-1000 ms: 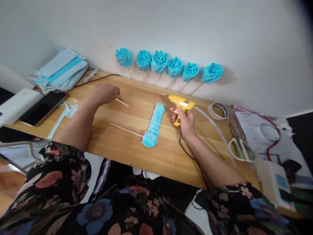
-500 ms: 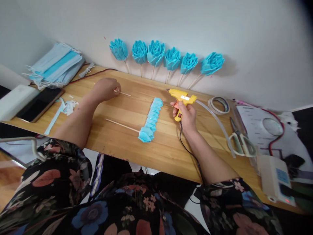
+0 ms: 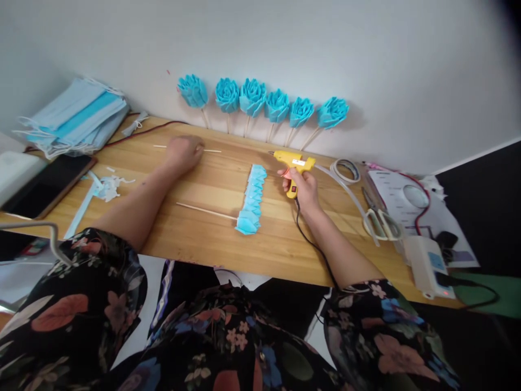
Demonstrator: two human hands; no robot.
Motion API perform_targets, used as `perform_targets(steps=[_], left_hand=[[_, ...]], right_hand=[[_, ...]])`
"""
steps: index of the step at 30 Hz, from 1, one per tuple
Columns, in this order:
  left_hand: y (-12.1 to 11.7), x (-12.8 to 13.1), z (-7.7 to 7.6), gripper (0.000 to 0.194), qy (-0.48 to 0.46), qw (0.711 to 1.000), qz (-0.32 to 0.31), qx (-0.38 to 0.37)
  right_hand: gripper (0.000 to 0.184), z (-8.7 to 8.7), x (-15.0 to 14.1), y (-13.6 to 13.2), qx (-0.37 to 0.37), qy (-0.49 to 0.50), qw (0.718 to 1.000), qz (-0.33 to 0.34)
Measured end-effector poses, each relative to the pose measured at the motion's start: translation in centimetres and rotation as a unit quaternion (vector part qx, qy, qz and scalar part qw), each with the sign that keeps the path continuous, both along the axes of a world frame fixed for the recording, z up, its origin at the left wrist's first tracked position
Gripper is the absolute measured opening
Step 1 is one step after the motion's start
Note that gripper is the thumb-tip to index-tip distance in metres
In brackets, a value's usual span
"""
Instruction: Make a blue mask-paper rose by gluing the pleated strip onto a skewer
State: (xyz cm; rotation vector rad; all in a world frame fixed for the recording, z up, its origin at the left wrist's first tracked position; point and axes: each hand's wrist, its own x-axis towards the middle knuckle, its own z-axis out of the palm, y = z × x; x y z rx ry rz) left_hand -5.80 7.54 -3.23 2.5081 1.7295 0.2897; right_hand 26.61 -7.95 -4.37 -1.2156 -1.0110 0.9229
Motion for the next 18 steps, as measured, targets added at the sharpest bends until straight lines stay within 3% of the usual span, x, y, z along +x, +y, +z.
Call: perform_targets(steps=[11, 18], left_hand=[[-0.5, 0.1, 0.1, 0.05, -0.052, 0.997, -0.048, 0.026], [-1.9, 1.3, 1.0, 0.046, -0.089, 0.99, -0.097, 0.055]], right_hand=[[0.041, 0.6, -1.0, 0.3, 0.0, -0.001, 1.0, -0.015], [0.035, 1.3, -2.0, -0.5, 0.039, -0.005, 0.999, -0.027]])
